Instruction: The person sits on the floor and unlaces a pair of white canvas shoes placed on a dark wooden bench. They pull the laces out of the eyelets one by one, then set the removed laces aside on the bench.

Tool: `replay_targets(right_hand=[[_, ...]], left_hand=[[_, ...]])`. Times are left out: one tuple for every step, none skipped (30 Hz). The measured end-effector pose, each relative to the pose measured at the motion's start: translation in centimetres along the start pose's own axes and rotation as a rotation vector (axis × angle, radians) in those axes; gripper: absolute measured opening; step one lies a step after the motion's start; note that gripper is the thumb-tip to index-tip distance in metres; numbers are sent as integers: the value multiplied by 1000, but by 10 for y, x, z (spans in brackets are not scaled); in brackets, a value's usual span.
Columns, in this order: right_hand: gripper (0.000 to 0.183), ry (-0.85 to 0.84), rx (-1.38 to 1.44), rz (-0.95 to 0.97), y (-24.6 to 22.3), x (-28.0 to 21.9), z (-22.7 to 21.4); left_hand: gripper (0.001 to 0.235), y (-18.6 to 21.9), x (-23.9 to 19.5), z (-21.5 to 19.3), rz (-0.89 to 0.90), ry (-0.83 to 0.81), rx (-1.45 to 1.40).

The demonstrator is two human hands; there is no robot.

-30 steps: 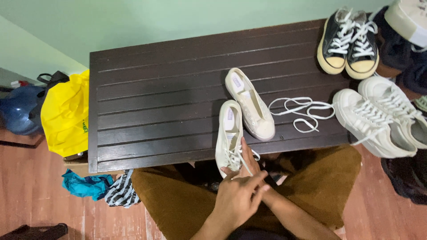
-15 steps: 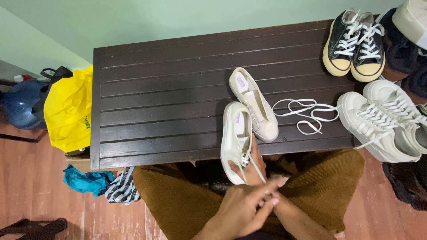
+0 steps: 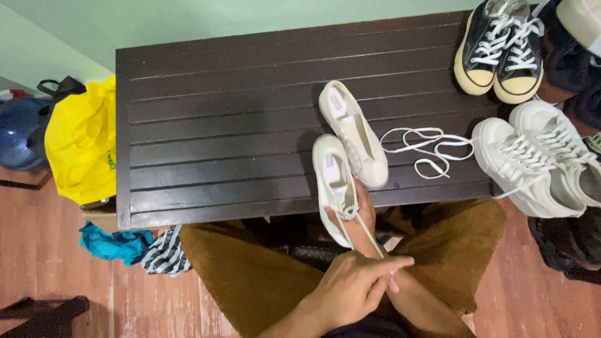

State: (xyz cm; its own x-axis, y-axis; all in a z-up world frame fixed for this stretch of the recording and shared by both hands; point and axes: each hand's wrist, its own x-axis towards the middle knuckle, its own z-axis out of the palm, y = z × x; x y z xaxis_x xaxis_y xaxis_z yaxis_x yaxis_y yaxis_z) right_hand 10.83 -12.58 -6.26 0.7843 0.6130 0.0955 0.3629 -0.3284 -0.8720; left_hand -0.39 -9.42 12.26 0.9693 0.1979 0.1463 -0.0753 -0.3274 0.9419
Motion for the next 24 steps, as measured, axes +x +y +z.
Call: replay_targets(right_hand=[[88, 4, -1, -5, -2, -2, -3], [78, -21, -42, -62, -5, -3, -5], [69, -45, -84, -119, -9, -3, -6], [69, -42, -84, -119, -10, -2, -7], [67, -46, -82, -131, -11, -2, -7], [66, -55, -80, -146, -12, -2, -7], [66, -56, -79, -148, -11, -2, -6], [68, -47, -45, -98, -10, -3, -5], [70, -38, -10, -47, -9, -5, -3], [70, -39, -8, -50, -12, -6, -2], [71, -46, 78, 59, -14, -7, 0], [73, -52, 162, 170, -17, -9, 1], [73, -53, 163, 168, -15, -9, 2], [74, -61, 98, 116, -12, -10, 4], [74, -70, 34, 64, -10, -10, 5], [74, -65, 34, 63, -15, -9, 3], [73, -88, 49, 58, -20, -8, 0], [72, -113, 62, 53, -25, -7, -3], [72, -110, 61, 52, -27, -6, -3], [72, -115, 55, 59, -30, -4, -4], [73, -120, 49, 67, -32, -3, -4], [73, -119, 50, 64, -29, -3, -3], [70, -106, 56, 57, -25, -4, -1], [68, -95, 62, 52, -22, -5, 1]], left_hand=[[46, 1, 0, 0, 6, 1, 2], [40, 2, 0, -2, 41, 7, 14], [35, 3, 1, -5, 76, 13, 27], [35, 3, 0, -6, 78, 11, 28], [35, 3, -1, -7, 102, 33, 9], [36, 4, -2, -9, 126, 61, -9], [36, 2, -4, -7, 126, 63, -7], [37, 0, -7, -6, 125, 87, -7], [38, -2, -10, -5, 124, 111, -7], [38, -1, -11, -5, 124, 113, -4], [34, -1, -11, -6, 138, 111, -50], [31, -1, -12, -7, 152, 107, -98], [31, 0, -12, -8, 154, 109, -96], [29, 0, -11, -9, 148, 107, -114], [29, 0, -11, -10, 143, 105, -131], [29, 0, -9, -10, 146, 102, -130], [29, 0, -7, -10, 124, 92, -152], [29, 1, -6, -10, 100, 84, -174], [29, 1, -4, -11, 103, 81, -175], [29, 1, -3, -11, 88, 75, -175], [29, 1, -2, -11, 74, 68, -175], [29, 0, -2, -10, 76, 69, -173], [29, -2, -2, -9, 108, 90, -152], [29, -3, -3, -8, 138, 111, -132]])
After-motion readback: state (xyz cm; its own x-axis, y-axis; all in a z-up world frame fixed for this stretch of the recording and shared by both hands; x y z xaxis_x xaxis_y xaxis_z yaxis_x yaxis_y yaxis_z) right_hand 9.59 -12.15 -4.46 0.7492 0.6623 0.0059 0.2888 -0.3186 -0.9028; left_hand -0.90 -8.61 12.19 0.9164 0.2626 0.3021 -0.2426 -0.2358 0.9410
